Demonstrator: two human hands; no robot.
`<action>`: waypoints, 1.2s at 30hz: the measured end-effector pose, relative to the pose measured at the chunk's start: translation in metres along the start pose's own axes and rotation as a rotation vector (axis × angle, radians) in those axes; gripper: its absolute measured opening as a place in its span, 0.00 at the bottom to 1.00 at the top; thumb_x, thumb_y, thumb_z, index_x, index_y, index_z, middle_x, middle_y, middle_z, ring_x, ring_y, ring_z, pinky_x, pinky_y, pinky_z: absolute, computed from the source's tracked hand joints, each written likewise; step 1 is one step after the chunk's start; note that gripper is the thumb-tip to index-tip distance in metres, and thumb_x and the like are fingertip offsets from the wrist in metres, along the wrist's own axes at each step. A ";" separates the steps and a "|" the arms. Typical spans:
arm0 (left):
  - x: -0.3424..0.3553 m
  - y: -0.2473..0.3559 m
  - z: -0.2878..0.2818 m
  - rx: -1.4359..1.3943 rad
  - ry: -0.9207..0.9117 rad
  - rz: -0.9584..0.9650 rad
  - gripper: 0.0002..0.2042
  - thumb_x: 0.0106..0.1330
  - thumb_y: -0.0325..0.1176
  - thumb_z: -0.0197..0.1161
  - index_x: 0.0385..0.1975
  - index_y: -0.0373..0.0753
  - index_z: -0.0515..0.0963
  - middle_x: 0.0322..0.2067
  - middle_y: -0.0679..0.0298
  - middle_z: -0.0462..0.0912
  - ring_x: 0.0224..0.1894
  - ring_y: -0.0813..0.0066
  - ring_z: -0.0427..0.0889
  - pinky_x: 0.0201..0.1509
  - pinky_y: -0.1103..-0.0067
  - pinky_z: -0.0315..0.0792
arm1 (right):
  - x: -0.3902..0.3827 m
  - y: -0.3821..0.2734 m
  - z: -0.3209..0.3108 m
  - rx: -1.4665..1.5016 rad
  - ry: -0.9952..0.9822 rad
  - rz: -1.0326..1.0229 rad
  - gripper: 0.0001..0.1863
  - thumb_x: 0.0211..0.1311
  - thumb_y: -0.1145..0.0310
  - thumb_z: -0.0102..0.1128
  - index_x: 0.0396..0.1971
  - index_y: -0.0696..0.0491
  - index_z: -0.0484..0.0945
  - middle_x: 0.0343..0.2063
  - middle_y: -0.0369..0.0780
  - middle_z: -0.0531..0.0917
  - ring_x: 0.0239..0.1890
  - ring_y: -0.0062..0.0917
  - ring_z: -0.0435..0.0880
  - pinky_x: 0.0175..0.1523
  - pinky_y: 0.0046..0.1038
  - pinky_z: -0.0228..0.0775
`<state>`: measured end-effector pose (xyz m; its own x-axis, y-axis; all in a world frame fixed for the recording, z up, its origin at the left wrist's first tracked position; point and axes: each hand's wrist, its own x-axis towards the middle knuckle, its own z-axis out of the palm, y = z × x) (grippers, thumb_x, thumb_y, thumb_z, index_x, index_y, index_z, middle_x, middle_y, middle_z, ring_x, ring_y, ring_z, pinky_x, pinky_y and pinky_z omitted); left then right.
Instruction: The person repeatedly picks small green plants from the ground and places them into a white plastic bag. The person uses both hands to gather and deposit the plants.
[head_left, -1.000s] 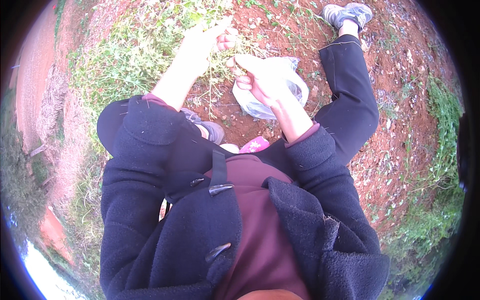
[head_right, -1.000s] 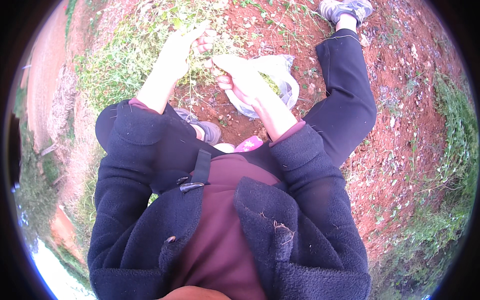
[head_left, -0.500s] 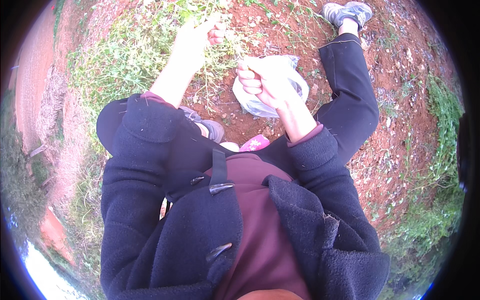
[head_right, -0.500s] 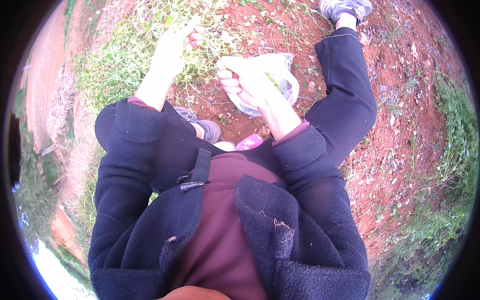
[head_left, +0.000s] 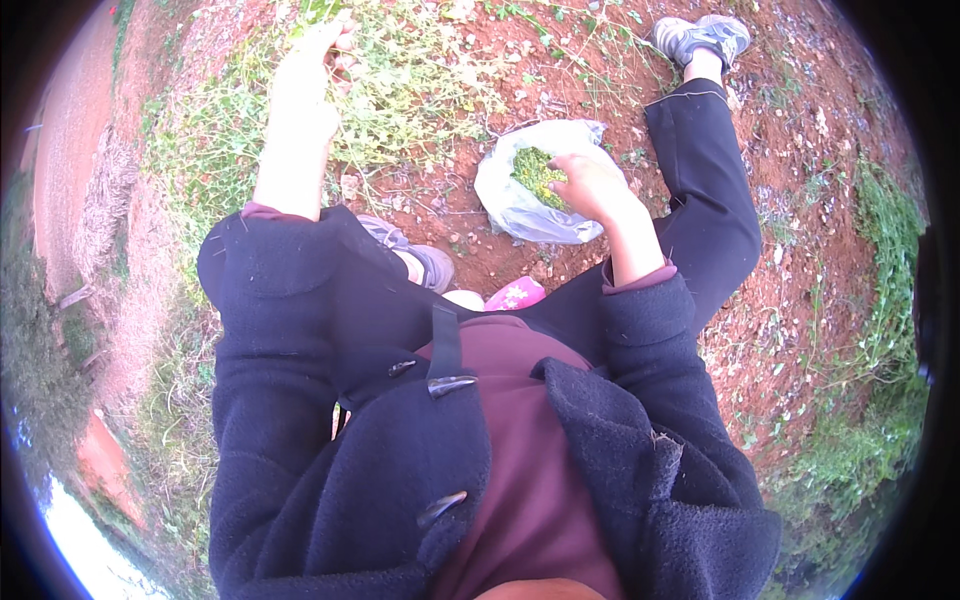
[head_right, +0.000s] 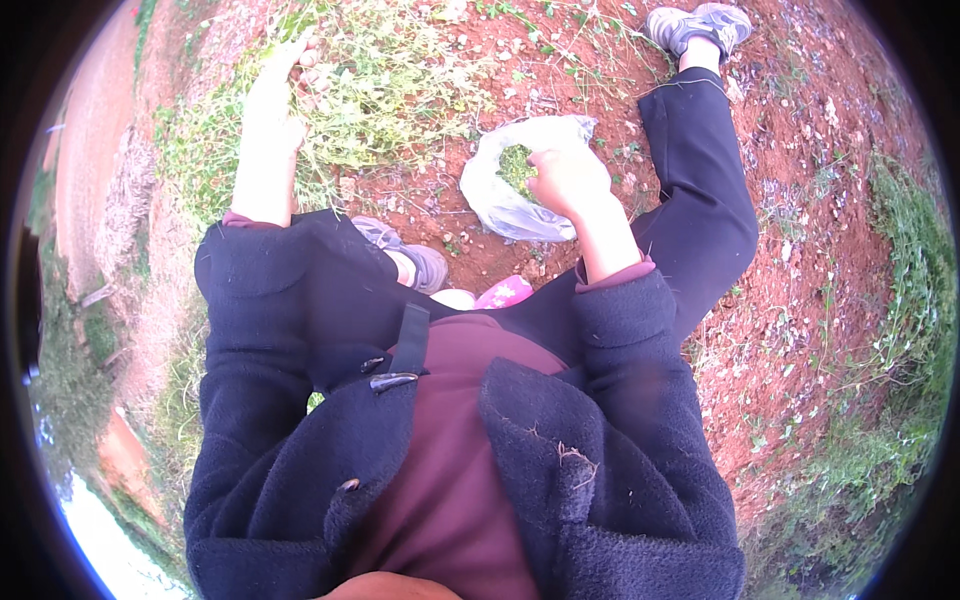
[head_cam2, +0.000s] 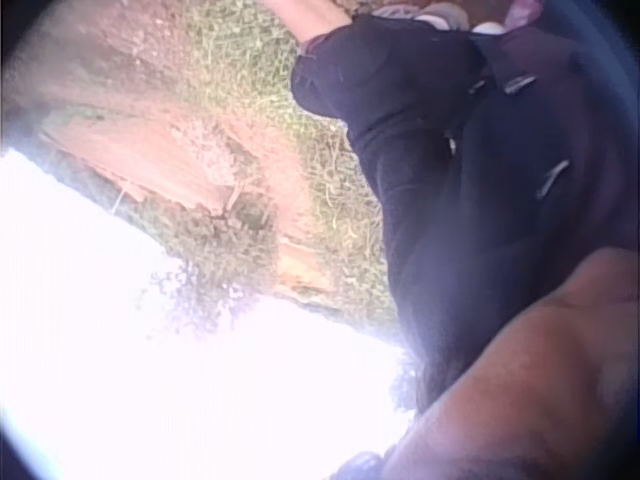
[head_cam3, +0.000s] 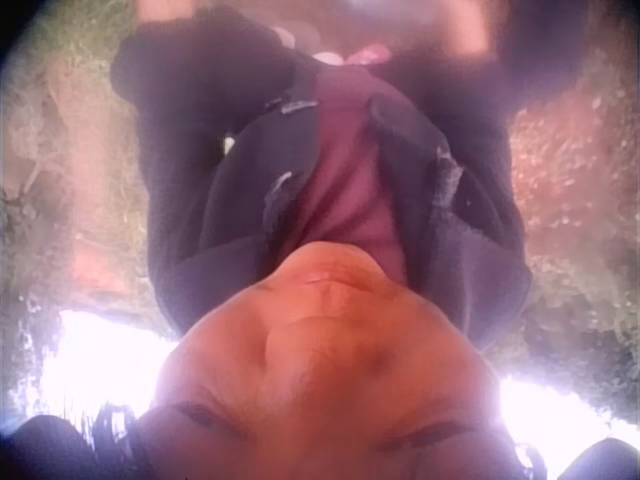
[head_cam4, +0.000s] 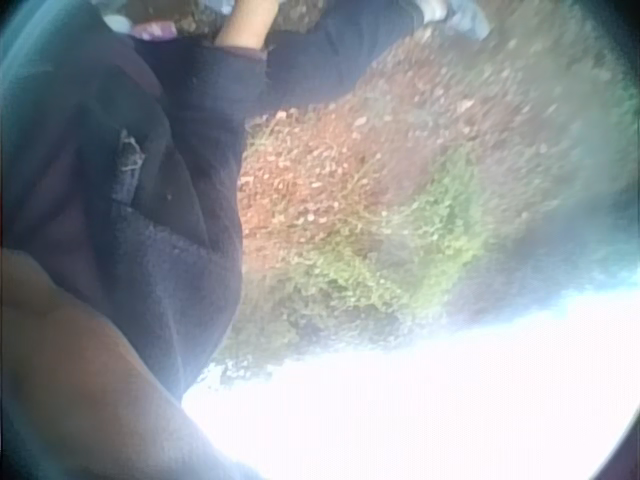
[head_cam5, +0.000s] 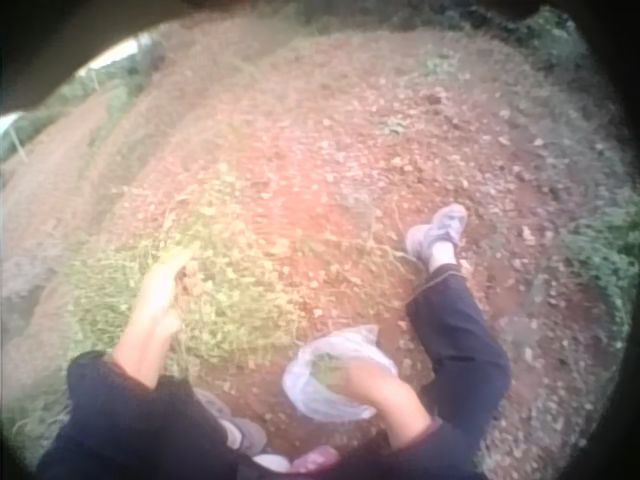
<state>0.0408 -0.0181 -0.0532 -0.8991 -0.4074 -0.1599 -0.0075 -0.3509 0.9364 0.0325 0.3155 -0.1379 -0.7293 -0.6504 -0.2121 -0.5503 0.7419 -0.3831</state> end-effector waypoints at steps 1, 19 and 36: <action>-0.003 0.003 -0.001 -0.005 0.006 0.019 0.10 0.65 0.34 0.61 0.40 0.34 0.76 0.23 0.73 0.73 0.23 0.85 0.69 0.25 0.87 0.64 | 0.000 -0.002 -0.002 -0.112 -0.027 0.071 0.15 0.58 0.66 0.58 0.45 0.53 0.79 0.38 0.46 0.83 0.44 0.40 0.81 0.52 0.36 0.69; -0.006 -0.017 -0.046 0.340 0.036 0.058 0.10 0.61 0.32 0.63 0.40 0.36 0.76 0.25 0.66 0.76 0.29 0.80 0.75 0.29 0.82 0.70 | 0.189 -0.076 0.045 0.207 -0.034 -0.079 0.23 0.55 0.53 0.58 0.47 0.51 0.77 0.45 0.46 0.81 0.48 0.36 0.79 0.55 0.35 0.69; -0.016 -0.053 -0.013 0.102 -0.279 -0.385 0.16 0.68 0.34 0.57 0.53 0.37 0.73 0.40 0.68 0.78 0.34 0.84 0.74 0.38 0.85 0.71 | 0.080 -0.082 -0.034 0.406 0.256 -0.334 0.18 0.58 0.57 0.59 0.44 0.53 0.78 0.28 0.39 0.81 0.30 0.27 0.77 0.40 0.28 0.69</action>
<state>0.0609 -0.0040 -0.1046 -0.9057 -0.0177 -0.4235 -0.3926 -0.3418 0.8539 0.0056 0.2082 -0.0932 -0.6457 -0.7410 0.1844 -0.6045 0.3485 -0.7163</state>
